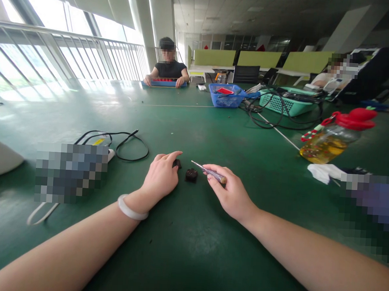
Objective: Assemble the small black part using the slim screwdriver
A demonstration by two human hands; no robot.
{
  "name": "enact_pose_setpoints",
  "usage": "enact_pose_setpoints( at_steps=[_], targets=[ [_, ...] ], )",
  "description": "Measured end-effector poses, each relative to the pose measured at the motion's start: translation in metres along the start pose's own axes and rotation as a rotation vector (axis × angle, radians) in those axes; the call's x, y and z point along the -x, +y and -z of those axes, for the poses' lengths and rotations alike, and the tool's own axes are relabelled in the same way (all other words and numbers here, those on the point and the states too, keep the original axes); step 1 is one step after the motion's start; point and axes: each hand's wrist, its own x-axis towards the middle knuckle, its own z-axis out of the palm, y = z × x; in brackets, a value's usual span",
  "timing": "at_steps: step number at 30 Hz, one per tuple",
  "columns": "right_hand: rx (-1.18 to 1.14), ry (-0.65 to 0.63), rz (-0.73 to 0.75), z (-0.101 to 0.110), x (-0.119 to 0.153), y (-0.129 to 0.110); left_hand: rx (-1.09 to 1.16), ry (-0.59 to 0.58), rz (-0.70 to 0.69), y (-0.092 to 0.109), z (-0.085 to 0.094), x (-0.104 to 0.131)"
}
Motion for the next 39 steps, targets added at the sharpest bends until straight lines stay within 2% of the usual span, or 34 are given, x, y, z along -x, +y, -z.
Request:
enact_pose_setpoints(
  at_steps=[5, 11, 14, 16, 18, 21, 24, 28, 39],
  targets=[
    [0.003, 0.007, -0.007, 0.000, -0.001, 0.000, 0.014, -0.054, 0.019, -0.001, -0.004, 0.001],
    [-0.007, 0.005, -0.006, 0.000, 0.000, 0.000, 0.048, -0.052, 0.063, -0.004, -0.007, 0.001],
    [-0.012, 0.003, -0.015, -0.001, 0.000, 0.000, 0.120, -0.013, 0.073, -0.002, -0.005, -0.001],
    [-0.004, 0.010, -0.020, -0.001, 0.000, 0.001, 0.214, 0.041, 0.032, 0.002, -0.001, -0.001],
    [0.008, 0.027, -0.035, -0.002, -0.001, 0.003, 0.316, 0.062, -0.073, 0.008, 0.004, -0.001],
    [0.011, 0.062, -0.064, -0.003, -0.003, 0.006, 0.390, -0.012, -0.229, 0.015, 0.009, 0.002],
    [0.004, 0.080, -0.072, -0.003, -0.003, 0.008, 0.402, -0.117, -0.292, 0.018, 0.010, 0.003],
    [0.015, 0.084, -0.063, -0.003, -0.003, 0.007, 0.398, -0.198, -0.294, 0.016, 0.006, 0.003],
    [0.014, 0.091, -0.014, -0.002, 0.000, 0.003, 0.383, -0.228, -0.266, 0.013, 0.005, 0.004]
  ],
)
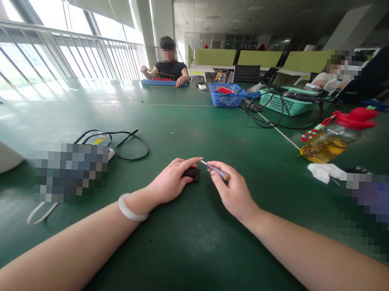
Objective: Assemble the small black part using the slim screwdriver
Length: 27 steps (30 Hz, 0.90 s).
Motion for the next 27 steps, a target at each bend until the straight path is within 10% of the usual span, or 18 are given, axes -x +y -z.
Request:
enact_pose_setpoints(
  at_steps=[16, 27],
  targets=[
    [0.140, -0.023, 0.518, 0.010, 0.011, -0.021, -0.029, 0.062, 0.152, -0.001, 0.001, -0.001],
    [0.332, -0.107, 0.600, 0.009, 0.013, -0.027, -0.089, 0.080, 0.177, -0.006, -0.001, -0.003]
  ],
)
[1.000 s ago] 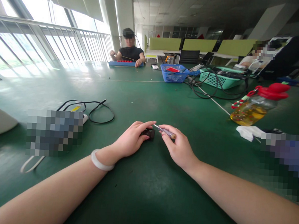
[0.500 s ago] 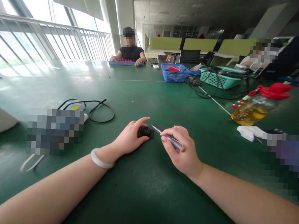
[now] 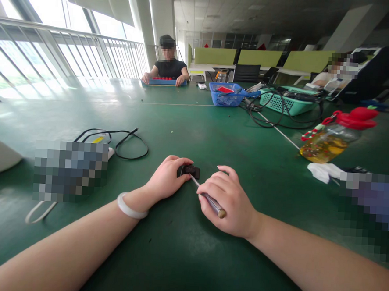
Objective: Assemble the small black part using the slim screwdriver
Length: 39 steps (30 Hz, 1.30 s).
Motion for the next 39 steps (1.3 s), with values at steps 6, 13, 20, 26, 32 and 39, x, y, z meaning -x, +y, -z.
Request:
enact_pose_setpoints(
  at_steps=[6, 13, 20, 26, 32, 39],
  targets=[
    [0.044, -0.006, 0.038, -0.0015, 0.0014, -0.0009, 0.004, 0.006, 0.003, -0.0007, 0.0000, -0.0002],
    [0.078, -0.029, 0.044, -0.0021, 0.0022, -0.0017, 0.000, 0.003, 0.002, -0.0002, 0.0002, -0.0001],
    [0.158, -0.136, 0.068, -0.0022, 0.0026, -0.0025, 0.003, -0.001, 0.000, 0.0005, 0.0002, 0.0000],
    [0.170, -0.268, 0.052, -0.0049, 0.0030, -0.0033, -0.016, -0.003, -0.009, 0.0009, 0.0009, -0.0009],
    [0.144, -0.231, 0.050, -0.0036, 0.0024, -0.0029, -0.019, -0.005, -0.010, 0.0010, 0.0005, -0.0008],
    [0.117, -0.170, 0.057, -0.0025, 0.0024, -0.0025, -0.013, -0.016, 0.001, 0.0026, 0.0013, -0.0008]
  ],
)
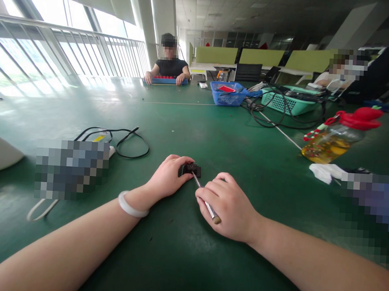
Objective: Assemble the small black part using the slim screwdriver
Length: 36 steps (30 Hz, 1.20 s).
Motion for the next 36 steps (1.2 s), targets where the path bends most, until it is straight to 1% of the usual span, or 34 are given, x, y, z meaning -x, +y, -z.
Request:
enact_pose_setpoints(
  at_steps=[6, 10, 14, 17, 21, 26, 29, 32, 34, 36],
  targets=[
    [-0.014, 0.035, -0.015, 0.000, -0.001, -0.001, 0.006, 0.007, -0.016, -0.001, 0.000, 0.001],
    [-0.034, 0.053, -0.059, -0.002, 0.000, 0.002, 0.001, 0.009, -0.017, -0.002, -0.001, 0.001],
    [-0.051, 0.069, -0.124, -0.005, 0.000, 0.007, -0.016, 0.009, 0.007, -0.004, -0.002, 0.001],
    [-0.047, 0.056, -0.180, -0.006, -0.001, 0.010, -0.023, -0.003, 0.012, -0.004, -0.002, 0.001],
    [-0.052, 0.052, -0.254, -0.008, -0.001, 0.013, -0.034, -0.020, -0.021, -0.004, -0.002, 0.000],
    [-0.083, 0.054, -0.356, -0.012, -0.001, 0.017, -0.047, -0.050, -0.097, -0.005, -0.003, 0.001],
    [-0.125, 0.055, -0.419, -0.013, -0.001, 0.019, -0.050, -0.056, -0.104, -0.006, -0.003, 0.001],
    [-0.178, 0.116, -0.451, -0.011, -0.002, 0.019, -0.037, -0.047, -0.089, -0.005, -0.003, 0.002],
    [-0.234, 0.180, -0.440, -0.009, -0.002, 0.018, -0.018, -0.031, -0.076, -0.004, -0.002, 0.002],
    [-0.301, 0.216, -0.421, -0.008, -0.003, 0.018, -0.001, -0.020, -0.061, -0.003, -0.001, 0.002]
  ],
)
